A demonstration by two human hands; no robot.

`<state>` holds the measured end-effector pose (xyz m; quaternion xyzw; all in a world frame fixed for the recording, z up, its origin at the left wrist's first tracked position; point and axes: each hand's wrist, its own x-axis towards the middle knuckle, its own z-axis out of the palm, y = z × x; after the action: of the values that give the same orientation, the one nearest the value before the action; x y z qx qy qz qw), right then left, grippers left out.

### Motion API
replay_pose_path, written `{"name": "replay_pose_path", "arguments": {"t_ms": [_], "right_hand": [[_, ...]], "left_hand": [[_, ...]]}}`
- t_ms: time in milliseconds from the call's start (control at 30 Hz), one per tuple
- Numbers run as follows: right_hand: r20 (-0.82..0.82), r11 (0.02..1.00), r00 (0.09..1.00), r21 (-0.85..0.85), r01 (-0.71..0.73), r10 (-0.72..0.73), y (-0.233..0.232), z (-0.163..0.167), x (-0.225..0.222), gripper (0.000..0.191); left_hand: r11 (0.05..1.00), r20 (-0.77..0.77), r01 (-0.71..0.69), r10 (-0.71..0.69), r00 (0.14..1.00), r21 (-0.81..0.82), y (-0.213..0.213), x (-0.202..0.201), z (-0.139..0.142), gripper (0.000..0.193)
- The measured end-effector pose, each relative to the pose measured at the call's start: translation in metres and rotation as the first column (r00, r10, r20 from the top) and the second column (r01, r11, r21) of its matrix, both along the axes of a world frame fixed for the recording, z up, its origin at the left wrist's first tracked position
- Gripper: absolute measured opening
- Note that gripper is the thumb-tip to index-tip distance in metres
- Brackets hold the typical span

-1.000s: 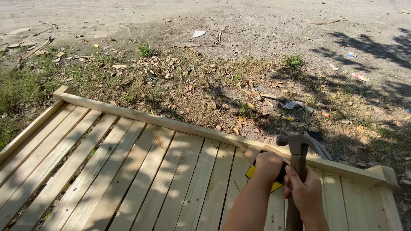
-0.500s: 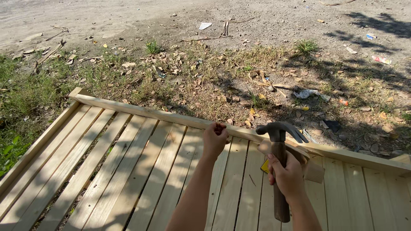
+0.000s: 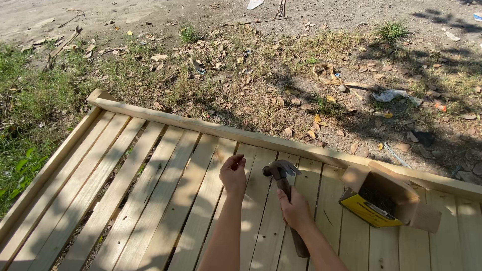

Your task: The person hammers nails along the edge of a slatted wooden frame outdoors, taking nails one at a time from a small cardboard nail box and driving them into the top rail with a claw hammer. They reposition along the rail and continue hammering successive nails.

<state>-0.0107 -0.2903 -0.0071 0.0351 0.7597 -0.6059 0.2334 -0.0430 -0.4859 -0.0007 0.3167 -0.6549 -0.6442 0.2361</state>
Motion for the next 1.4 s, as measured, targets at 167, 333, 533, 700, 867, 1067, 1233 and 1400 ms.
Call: {"name": "replay_pose_path", "arguments": {"t_ms": [167, 333, 533, 700, 867, 1067, 1233, 1400], "right_hand": [[0.167, 0.947, 0.976, -0.265, 0.182, -0.140, 0.005, -0.027, 0.003, 0.037], [0.223, 0.952, 0.960, -0.213, 0.219, -0.171, 0.007, -0.033, 0.005, 0.037], [0.255, 0.941, 0.954, -0.255, 0.221, -0.155, 0.009, -0.037, 0.008, 0.037], [0.241, 0.939, 0.957, -0.261, 0.223, -0.161, 0.009, -0.039, 0.007, 0.036], [0.233, 0.938, 0.959, -0.265, 0.222, -0.161, 0.008, -0.033, 0.007, 0.035], [0.267, 0.936, 0.949, -0.260, 0.239, -0.168, 0.012, -0.020, 0.009, 0.034], [0.249, 0.917, 0.938, -0.259, 0.305, -0.241, 0.025, -0.014, 0.014, 0.032], [0.172, 0.930, 0.944, -0.193, 0.314, -0.283, 0.039, -0.013, 0.004, 0.030]], "left_hand": [[0.956, -0.056, 0.050, -0.070, 0.996, -0.289, 0.013, -0.031, -0.022, 0.011], [0.767, 0.099, 0.144, -0.105, 0.990, -0.625, 0.025, -0.044, -0.038, 0.013], [0.751, 0.238, 0.199, -0.057, 0.970, -0.630, 0.028, -0.048, -0.044, 0.014], [0.707, 0.241, 0.180, -0.014, 0.971, -0.684, 0.028, -0.049, -0.048, 0.014], [0.696, 0.267, 0.192, -0.001, 0.964, -0.692, 0.030, -0.051, -0.052, 0.010], [0.667, 0.267, 0.205, -0.009, 0.964, -0.717, 0.030, -0.051, -0.049, 0.009], [0.659, 0.298, 0.238, -0.022, 0.954, -0.713, 0.031, -0.051, -0.046, 0.010], [0.667, 0.320, 0.260, -0.035, 0.947, -0.698, 0.031, -0.050, -0.044, 0.011]]}}
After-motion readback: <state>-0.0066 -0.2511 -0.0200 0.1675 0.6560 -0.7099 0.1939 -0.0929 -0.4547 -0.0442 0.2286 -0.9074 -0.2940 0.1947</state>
